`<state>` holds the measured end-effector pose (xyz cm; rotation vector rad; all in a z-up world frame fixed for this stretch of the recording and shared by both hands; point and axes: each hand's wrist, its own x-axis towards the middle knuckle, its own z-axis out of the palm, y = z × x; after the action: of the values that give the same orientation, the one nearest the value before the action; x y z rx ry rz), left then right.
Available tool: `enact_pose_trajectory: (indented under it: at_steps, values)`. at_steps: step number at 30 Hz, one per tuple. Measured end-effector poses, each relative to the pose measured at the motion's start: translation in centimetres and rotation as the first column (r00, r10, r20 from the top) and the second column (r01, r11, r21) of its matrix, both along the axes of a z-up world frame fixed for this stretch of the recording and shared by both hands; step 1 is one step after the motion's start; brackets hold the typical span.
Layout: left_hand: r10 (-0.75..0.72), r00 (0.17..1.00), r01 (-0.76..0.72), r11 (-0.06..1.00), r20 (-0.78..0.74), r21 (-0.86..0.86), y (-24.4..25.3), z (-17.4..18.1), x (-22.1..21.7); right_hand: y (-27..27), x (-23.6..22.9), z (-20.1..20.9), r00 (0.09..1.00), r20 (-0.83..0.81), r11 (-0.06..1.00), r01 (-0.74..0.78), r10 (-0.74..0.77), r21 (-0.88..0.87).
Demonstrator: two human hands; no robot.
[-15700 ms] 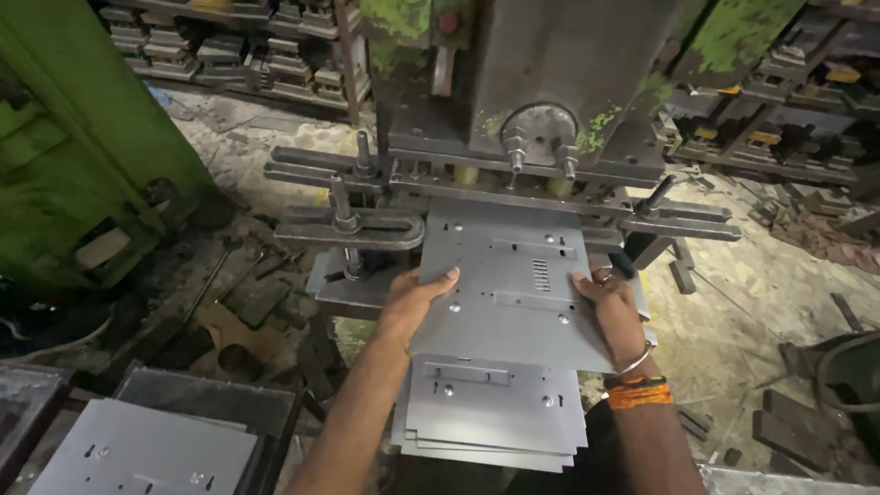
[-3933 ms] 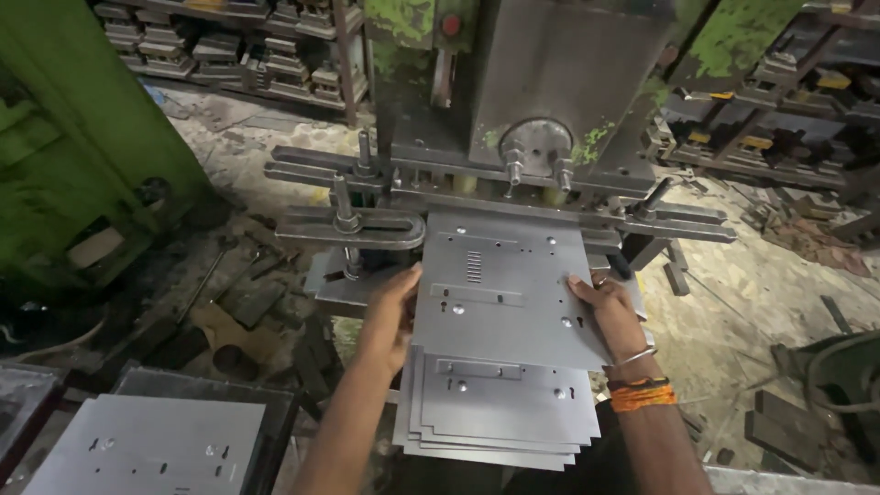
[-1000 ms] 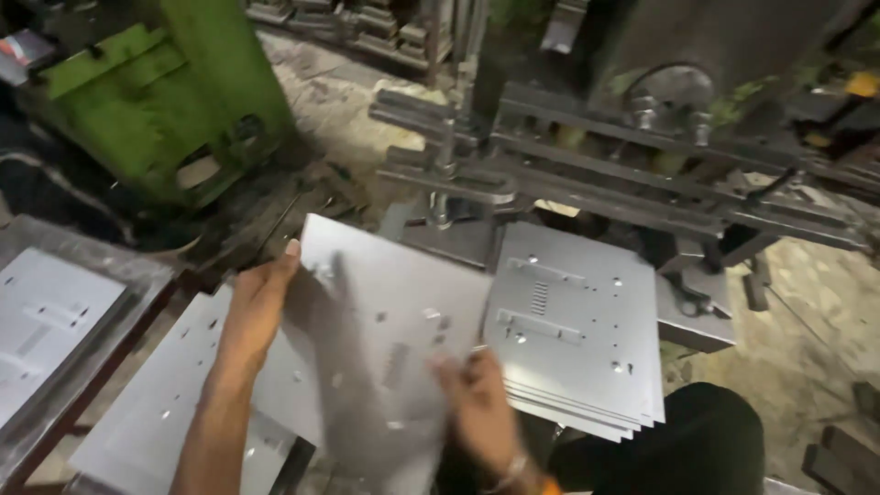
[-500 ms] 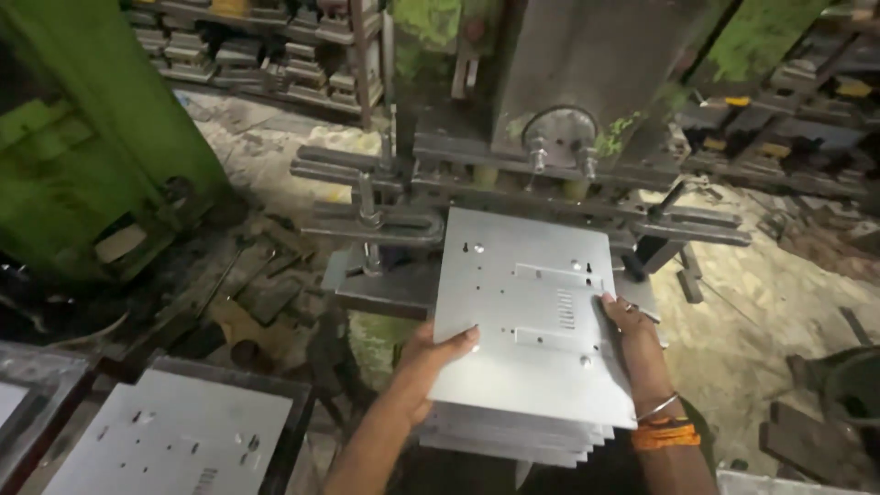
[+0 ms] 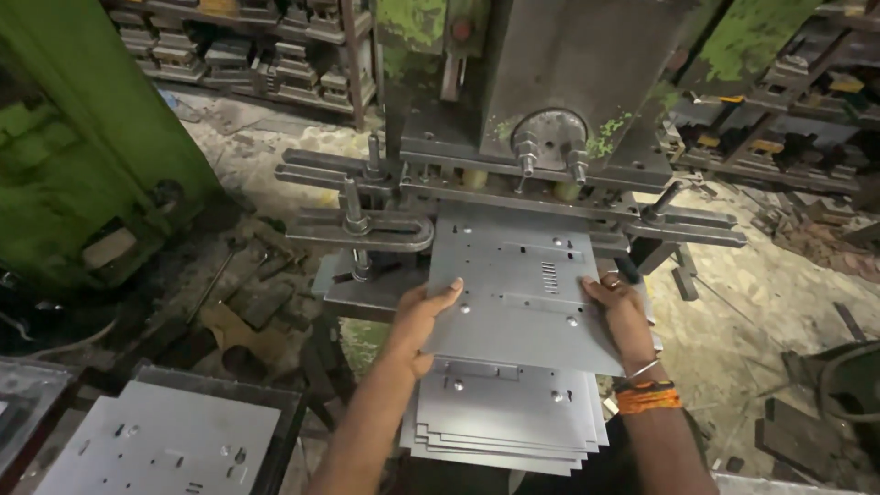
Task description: The person picks up rectangular metal sheets from a stack and places them into a press machine. They operate the machine to process the sheets and then remove them, stacking the finished pieces on a nearby table.
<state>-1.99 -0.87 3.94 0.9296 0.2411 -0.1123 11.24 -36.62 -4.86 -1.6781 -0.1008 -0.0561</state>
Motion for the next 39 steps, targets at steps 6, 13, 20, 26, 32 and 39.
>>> enact_pose_trajectory:
  at_steps: [6,13,20,26,32,39]
  values:
    - [0.009,0.995,-0.008,1.000,-0.102,0.017,0.1,1.9,-0.5,3.8,-3.3,5.7,1.000,0.022,0.999,0.005,-0.006,0.043]
    - [0.008,0.999,-0.009,1.000,-0.050,-0.023,0.0,0.9,0.0,4.3,-3.9,6.6,0.993,-0.109,0.995,0.047,-0.037,0.088]
    - [0.035,0.995,-0.039,0.999,-0.097,-0.033,-0.1,1.2,-0.2,5.1,-4.4,7.8,0.999,-0.047,1.000,0.023,-0.023,0.009]
    - [0.042,0.998,-0.043,0.999,-0.044,-0.012,-0.1,0.0,-0.6,5.5,-4.2,6.3,0.996,0.035,0.996,0.085,-0.086,0.023]
    - [-0.141,0.989,0.146,0.959,0.036,-0.242,-0.5,-2.9,-2.9,7.1,-8.3,13.0,0.999,0.007,0.920,-0.027,0.032,-0.391]
    - [-0.142,0.920,0.368,0.632,0.364,-0.683,-3.4,-12.0,-6.3,7.1,-6.2,15.4,0.806,-0.106,0.624,-0.527,0.582,-0.577]
